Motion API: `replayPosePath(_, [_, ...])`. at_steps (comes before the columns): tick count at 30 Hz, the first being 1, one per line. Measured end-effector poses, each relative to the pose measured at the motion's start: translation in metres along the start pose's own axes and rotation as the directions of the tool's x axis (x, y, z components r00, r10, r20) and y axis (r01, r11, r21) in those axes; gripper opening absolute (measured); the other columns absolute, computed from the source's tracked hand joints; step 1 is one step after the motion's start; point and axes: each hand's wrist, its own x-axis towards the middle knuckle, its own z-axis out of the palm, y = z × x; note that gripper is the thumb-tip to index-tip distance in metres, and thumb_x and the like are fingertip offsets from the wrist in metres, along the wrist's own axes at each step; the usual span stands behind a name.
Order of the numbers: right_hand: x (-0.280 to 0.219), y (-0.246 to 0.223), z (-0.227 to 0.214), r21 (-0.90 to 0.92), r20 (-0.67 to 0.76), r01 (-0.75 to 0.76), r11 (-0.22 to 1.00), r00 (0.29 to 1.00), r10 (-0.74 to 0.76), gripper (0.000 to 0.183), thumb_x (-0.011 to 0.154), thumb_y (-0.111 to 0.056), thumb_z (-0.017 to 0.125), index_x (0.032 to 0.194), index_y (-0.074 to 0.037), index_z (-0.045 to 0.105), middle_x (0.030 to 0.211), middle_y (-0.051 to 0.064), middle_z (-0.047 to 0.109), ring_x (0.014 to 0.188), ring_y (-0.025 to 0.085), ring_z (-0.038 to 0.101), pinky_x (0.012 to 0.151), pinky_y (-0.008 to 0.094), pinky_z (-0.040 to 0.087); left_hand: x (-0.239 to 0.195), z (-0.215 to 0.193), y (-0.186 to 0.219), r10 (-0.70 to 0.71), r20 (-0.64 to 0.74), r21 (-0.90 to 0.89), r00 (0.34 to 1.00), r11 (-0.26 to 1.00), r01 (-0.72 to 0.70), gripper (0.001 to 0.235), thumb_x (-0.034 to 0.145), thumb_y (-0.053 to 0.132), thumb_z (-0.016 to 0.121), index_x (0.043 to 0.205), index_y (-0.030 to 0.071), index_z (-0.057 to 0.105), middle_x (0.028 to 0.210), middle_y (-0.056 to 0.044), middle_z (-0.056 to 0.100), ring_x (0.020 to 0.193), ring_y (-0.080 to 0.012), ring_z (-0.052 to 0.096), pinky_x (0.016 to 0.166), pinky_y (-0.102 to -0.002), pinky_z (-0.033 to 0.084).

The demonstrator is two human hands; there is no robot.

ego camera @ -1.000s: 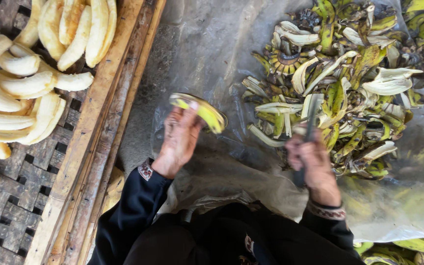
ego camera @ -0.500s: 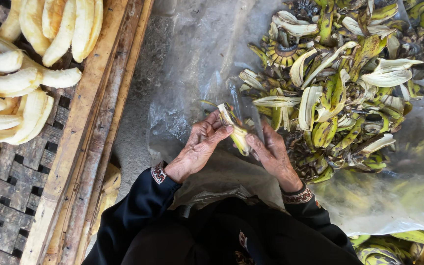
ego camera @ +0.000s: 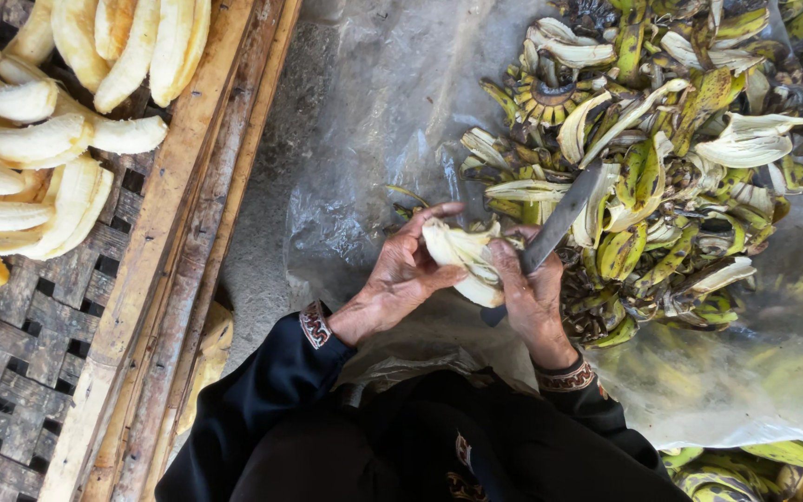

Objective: The person peels green bananas using a knife and their hands, removing the skin and placing the peeled fruit onto a wooden tray. The person repeatedly picks up bananas from a pile, cuts the ends, and peels them before arranging them on the tray.

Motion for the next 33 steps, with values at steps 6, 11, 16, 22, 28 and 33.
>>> replayPosePath(6, [-0.004, -0.002, 0.002, 0.077, -0.049, 0.087, 0.993, 0.995, -0.083, 0.012, 0.105, -0.011, 0.065, 0.111, -0.001, 0.061, 0.107, 0.011, 0.066, 0.092, 0.015, 0.066, 0.078, 0.031, 0.058, 0.003, 0.001, -0.012, 0.006, 0.000, -0.152, 1.000, 0.988, -0.006, 0.061, 0.087, -0.007, 0.078, 0.141, 0.008, 0.054, 0.126, -0.005, 0.067, 0.116, -0.0143, 0.066, 0.103, -0.034, 0.060])
replayPosePath(11, [0.012, 0.004, -0.009, 0.199, -0.216, -0.058, 0.978, 0.971, 0.102, 0.011, 0.100, -0.014, 0.065, 0.106, -0.005, 0.061, 0.097, 0.008, 0.069, 0.084, 0.015, 0.071, 0.069, 0.032, 0.064, 0.007, -0.001, -0.011, 0.017, -0.013, -0.185, 1.000, 0.983, -0.020, 0.043, 0.083, -0.014, 0.072, 0.119, 0.003, 0.056, 0.144, -0.003, 0.051, 0.119, -0.0187, 0.064, 0.097, -0.037, 0.060])
replayPosePath(16, [0.035, 0.003, -0.048, -0.288, -0.214, 0.109, 0.951, 0.961, -0.175, 0.023, 0.115, -0.019, 0.060, 0.129, -0.003, 0.052, 0.106, 0.007, 0.068, 0.094, 0.013, 0.068, 0.080, 0.026, 0.058, 0.003, -0.012, 0.008, -0.121, 0.050, -0.359, 0.991, 0.924, 0.131, 0.066, 0.086, -0.011, 0.062, 0.146, 0.010, 0.041, 0.139, -0.004, 0.057, 0.116, -0.0190, 0.067, 0.089, -0.033, 0.060])
replayPosePath(22, [0.018, -0.020, -0.044, 0.262, 0.367, -0.094, 0.961, 0.930, -0.009, 0.058, 0.105, -0.040, 0.053, 0.151, -0.011, 0.034, 0.112, 0.004, 0.051, 0.086, 0.010, 0.051, 0.053, 0.023, 0.046, 0.018, -0.027, 0.018, -0.187, -0.202, -0.648, 0.961, 0.762, 0.012, 0.048, 0.103, 0.050, 0.042, 0.139, 0.020, 0.042, 0.100, -0.004, 0.053, 0.086, -0.0170, 0.060, 0.077, -0.039, 0.057])
replayPosePath(28, [-0.014, -0.053, -0.015, -0.023, 0.594, -0.048, 0.999, 0.803, 0.052, 0.040, 0.110, -0.030, 0.042, 0.146, -0.012, 0.037, 0.098, 0.004, 0.054, 0.079, 0.012, 0.051, 0.064, 0.026, 0.049, 0.024, -0.039, 0.026, -0.014, -0.372, -0.595, 0.928, 0.771, -0.227, 0.044, 0.107, 0.050, 0.041, 0.139, 0.020, 0.044, 0.099, -0.002, 0.050, 0.083, -0.0168, 0.054, 0.076, -0.040, 0.054])
replayPosePath(33, [-0.015, -0.075, -0.004, -0.138, 0.596, -0.010, 0.990, 0.798, 0.091, 0.038, 0.107, -0.019, 0.045, 0.142, -0.009, 0.039, 0.093, 0.004, 0.054, 0.079, 0.014, 0.051, 0.070, 0.031, 0.050, 0.025, -0.040, 0.035, -0.018, -0.426, -0.581, 0.904, 0.772, -0.258, 0.042, 0.108, 0.049, 0.040, 0.139, 0.020, 0.045, 0.098, -0.001, 0.049, 0.083, -0.0148, 0.054, 0.074, -0.037, 0.054])
